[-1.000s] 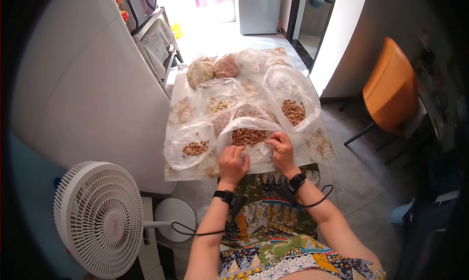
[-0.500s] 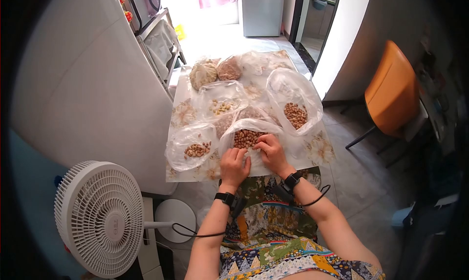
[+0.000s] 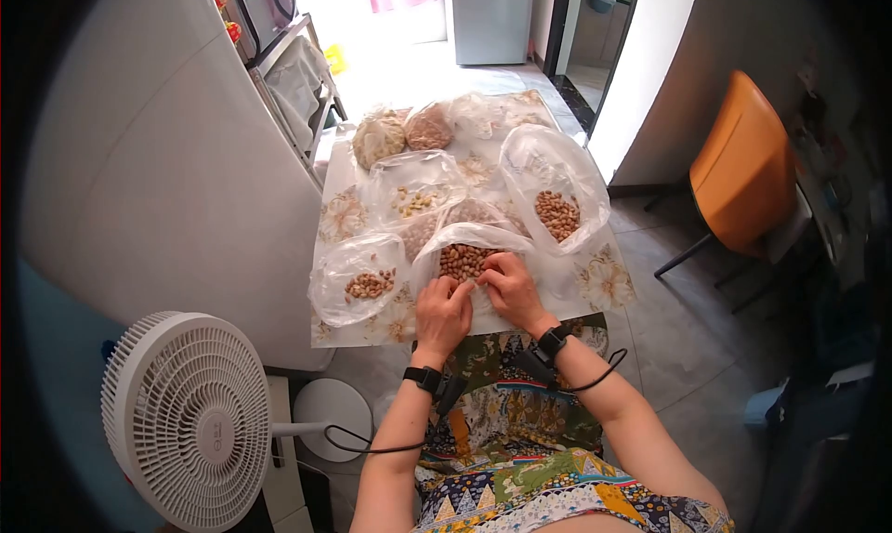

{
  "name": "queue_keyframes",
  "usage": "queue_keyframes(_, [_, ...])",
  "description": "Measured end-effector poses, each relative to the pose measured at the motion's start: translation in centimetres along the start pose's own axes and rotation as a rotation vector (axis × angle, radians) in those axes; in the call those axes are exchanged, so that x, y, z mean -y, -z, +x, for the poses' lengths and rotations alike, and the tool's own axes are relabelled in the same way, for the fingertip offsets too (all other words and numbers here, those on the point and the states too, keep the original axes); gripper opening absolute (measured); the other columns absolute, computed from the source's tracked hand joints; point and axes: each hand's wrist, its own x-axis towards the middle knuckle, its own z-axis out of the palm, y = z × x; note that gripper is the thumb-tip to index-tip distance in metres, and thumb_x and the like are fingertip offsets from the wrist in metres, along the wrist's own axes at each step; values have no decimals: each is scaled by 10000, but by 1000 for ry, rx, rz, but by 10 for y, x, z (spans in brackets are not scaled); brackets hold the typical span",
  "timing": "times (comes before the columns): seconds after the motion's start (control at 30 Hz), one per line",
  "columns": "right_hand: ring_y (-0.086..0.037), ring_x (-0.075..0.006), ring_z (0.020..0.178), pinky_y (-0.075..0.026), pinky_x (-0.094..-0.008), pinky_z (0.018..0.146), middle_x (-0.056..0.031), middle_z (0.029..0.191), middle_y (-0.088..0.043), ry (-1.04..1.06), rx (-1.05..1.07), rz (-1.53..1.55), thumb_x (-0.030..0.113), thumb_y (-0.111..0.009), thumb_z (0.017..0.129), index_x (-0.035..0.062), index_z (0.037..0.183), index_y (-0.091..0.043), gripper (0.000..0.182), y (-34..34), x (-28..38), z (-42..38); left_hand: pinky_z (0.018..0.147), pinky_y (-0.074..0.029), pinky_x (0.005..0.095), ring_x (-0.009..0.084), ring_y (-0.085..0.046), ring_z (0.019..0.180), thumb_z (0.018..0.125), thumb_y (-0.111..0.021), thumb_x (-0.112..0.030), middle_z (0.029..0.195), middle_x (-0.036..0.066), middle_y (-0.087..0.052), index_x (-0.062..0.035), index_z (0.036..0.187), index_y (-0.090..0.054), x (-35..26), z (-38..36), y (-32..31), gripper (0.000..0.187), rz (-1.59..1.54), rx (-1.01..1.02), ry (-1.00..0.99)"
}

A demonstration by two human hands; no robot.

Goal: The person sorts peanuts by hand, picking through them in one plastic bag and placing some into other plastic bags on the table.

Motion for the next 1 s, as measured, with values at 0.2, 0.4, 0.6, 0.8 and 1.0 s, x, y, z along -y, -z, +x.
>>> queue_keyframes(0.2, [-599,-332,1016,-501,-423,889,-128,1042,-606,-76,-50,-10,-22,-671,790,6,863,-637,86,-2,0,-3,803,-496,425,306,-593,920,820,-695,-82,935,92,-584,-68,987,-662,0,0,-1,171,-15,-2,46])
queue_keyframes(0.4, [-597,-321,1007,-502,-424,883,-113,1028,-603,-4,-16,-17,11,-683,801,29,894,-672,96,1,3,1,781,-498,427,297,-599,897,814,-701,-63,923,86,-597,-84,1037,-694,-2,2,2,224,-9,-22,29])
queue_keyframes(0.6, [-599,-300,1016,-500,-411,897,-96,1052,-607,0,19,-50,58,-701,818,39,907,-699,90,-1,3,2,775,-501,420,283,-600,888,817,-698,-67,918,75,-599,-97,1055,-716,0,0,0,240,3,-23,7])
queue_keyframes(0.8, [-592,-304,1052,-489,-422,919,-103,1085,-607,7,36,-57,74,-715,813,37,897,-689,94,0,3,3,770,-502,423,289,-601,883,818,-703,-69,914,76,-601,-82,1029,-712,-1,1,0,212,6,-32,6])
queue_keyframes(1.0, [-589,-324,1074,-479,-430,930,-119,1110,-609,-18,76,-25,69,-720,808,40,891,-649,113,1,0,4,772,-502,431,299,-603,890,814,-708,-67,925,82,-604,-71,1001,-689,0,0,-1,188,-9,-36,12])
